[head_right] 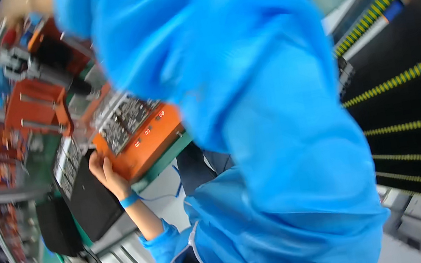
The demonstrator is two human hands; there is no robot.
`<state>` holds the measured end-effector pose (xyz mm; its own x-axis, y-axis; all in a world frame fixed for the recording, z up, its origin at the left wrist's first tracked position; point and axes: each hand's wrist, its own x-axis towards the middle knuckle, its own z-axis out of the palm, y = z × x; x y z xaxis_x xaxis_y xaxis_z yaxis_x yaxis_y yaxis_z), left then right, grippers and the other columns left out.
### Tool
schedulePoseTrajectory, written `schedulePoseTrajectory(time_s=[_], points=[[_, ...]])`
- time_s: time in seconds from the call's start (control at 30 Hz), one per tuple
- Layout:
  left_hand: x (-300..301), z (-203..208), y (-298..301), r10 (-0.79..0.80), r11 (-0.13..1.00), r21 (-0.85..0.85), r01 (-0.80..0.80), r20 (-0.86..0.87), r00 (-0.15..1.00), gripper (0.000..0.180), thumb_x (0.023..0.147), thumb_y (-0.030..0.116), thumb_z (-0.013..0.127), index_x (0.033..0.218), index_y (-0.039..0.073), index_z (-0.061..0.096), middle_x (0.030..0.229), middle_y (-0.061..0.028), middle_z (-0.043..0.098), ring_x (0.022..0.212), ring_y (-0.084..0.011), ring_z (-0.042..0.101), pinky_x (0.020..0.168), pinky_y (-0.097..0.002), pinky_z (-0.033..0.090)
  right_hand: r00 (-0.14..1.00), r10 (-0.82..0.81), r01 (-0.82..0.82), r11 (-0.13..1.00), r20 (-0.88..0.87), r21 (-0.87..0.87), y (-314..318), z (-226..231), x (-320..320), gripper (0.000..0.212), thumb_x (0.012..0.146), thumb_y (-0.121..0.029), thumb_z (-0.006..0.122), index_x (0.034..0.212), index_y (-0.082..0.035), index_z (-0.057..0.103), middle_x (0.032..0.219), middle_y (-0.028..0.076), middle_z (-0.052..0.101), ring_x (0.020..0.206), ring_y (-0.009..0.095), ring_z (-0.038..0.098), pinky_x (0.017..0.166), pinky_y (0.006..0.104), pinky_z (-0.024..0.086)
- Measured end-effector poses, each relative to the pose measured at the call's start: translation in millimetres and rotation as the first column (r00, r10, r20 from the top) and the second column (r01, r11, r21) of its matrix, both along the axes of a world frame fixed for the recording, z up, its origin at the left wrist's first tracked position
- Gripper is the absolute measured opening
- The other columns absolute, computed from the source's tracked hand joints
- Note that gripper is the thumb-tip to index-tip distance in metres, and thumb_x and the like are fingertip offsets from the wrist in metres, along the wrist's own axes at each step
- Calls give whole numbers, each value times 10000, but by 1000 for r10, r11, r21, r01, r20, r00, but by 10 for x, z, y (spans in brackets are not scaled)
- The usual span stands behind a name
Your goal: The person tests circuit boards by retrieving them from a rack, placing them into a testing jig, pulling down the machine lever to press them, and removing the tested boards onto a foam pad.
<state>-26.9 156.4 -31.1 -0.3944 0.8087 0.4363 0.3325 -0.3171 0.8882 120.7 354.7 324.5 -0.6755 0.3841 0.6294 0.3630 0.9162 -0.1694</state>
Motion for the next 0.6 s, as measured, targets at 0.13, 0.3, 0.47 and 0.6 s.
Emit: schedulePoseTrajectory(time_s=[0.13, 0.3, 0.47, 0.6], points=[[-58, 4, -39, 73, 994, -82, -65, 91, 993, 263, 872, 83, 463, 1129, 29, 466, 1104, -61, 503, 999, -153, 471, 821, -277, 370, 991, -112, 135, 860, -77, 492, -41, -67, -149, 273, 769, -258, 561, 940, -54, 621, 909, 127, 641, 836, 270, 623, 711, 408, 496], [24, 100, 33, 100, 992, -87, -94, 67, 993, 282, 926, 264, 469, 1110, 50, 481, 1047, -28, 528, 943, -122, 496, 748, -254, 368, 651, 299, 33, 907, -698, 419, -1185, -1005, 375, 216, 601, -260, 582, 493, -91, 502, 493, 87, 525, 518, 283, 546, 488, 388, 424], [-18, 121, 108, 134, 987, -96, -132, 14, 991, 392, 933, 346, 448, 1150, 22, 478, 1105, -70, 544, 960, -143, 511, 772, -261, 377, 609, 421, 7, 844, -672, 536, -1133, -1530, 354, 92, 592, -151, 589, 554, -78, 547, 670, 54, 566, 713, 237, 553, 610, 351, 432], [23, 124, 17, 147, 987, -83, -139, 95, 985, 435, 917, 367, 472, 1150, 0, 473, 1103, -91, 547, 976, -172, 523, 801, -277, 402, 654, 285, 159, 853, -701, 496, -1658, -1942, 1080, 299, 687, -269, 645, 915, -78, 613, 1134, 140, 530, 1003, 310, 496, 786, 450, 363]])
